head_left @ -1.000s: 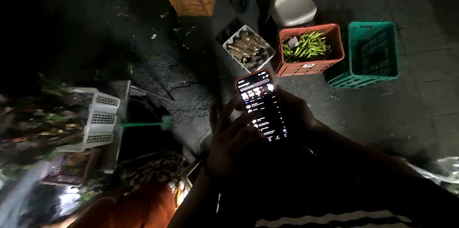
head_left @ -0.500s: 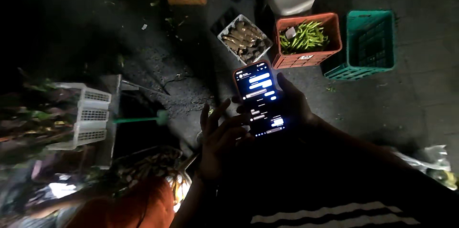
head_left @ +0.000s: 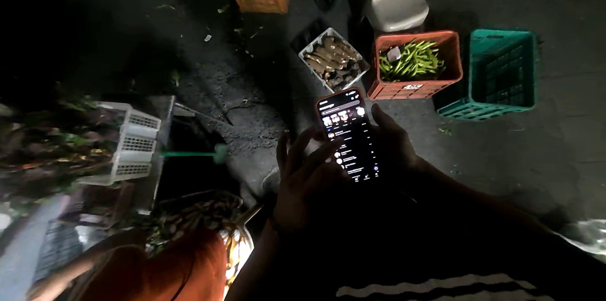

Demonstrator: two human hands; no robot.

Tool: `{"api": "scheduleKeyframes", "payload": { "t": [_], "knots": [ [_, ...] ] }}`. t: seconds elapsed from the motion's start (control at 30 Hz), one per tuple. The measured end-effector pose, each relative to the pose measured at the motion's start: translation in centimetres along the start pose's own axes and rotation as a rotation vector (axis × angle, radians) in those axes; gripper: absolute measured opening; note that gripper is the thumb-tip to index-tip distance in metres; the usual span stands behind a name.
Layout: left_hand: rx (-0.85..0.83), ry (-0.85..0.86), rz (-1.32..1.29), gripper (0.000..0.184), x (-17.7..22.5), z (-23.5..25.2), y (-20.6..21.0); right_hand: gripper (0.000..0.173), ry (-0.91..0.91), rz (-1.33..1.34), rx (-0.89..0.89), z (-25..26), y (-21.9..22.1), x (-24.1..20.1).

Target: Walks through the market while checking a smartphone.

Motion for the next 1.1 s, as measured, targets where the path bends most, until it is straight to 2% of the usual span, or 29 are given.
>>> {"api": "scheduleKeyframes", "payload": {
  "t": [0.2, 0.33, 0.47, 0.6, 0.7, 0.87, 1.1],
  "knots": [
    [-0.009, -0.01, 0.062, 0.016, 0.2, 0.5, 1.0, 0.069, -0.009, 0.003, 0.02, -0.2, -0.1, 0.1],
    [0.086, -0.077, 0.008, 0.013, -0.5, 0.1, -0.5, 0.066, 0.008, -0.006, -0.014, -0.6, -0.1, -0.1],
    [0.141, -0.096, 0.008, 0.011, -1.1, -0.4, -1.8, 0.054, 0.018, 0.042, -0.035, -0.7, -0.3, -0.2],
    [0.217, -0.027, -0.038, 0.01, 0.7, 0.1, -3.2, 0.053, 0.04, 0.112, -0.085, -0.4, -0.9, 0.0],
    [0.213, 0.074, -0.102, 0.009, 3.3, 1.3, -4.1, 0.046, 0.072, 0.116, -0.087, -0.6, -0.8, 0.0],
    [0.19, 0.094, -0.167, 0.009, 4.4, 2.5, -3.7, 0.032, 0.016, -0.055, 0.134, -0.2, -2.0, -0.6],
    [0.185, 0.06, -0.109, 0.01, 3.1, 3.2, -2.4, 0.038, -0.003, -0.171, 0.082, 1.1, -2.9, -2.8]
  ]
}}
Point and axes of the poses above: each hand's wrist, its own z-axis towards the middle knuckle, its own y-axis out of the palm, x = y × z, the point moved 8 cm from there along z, towards the middle knuckle, and after that the axes turned 12 degrees about x, right-handed, at the moved point
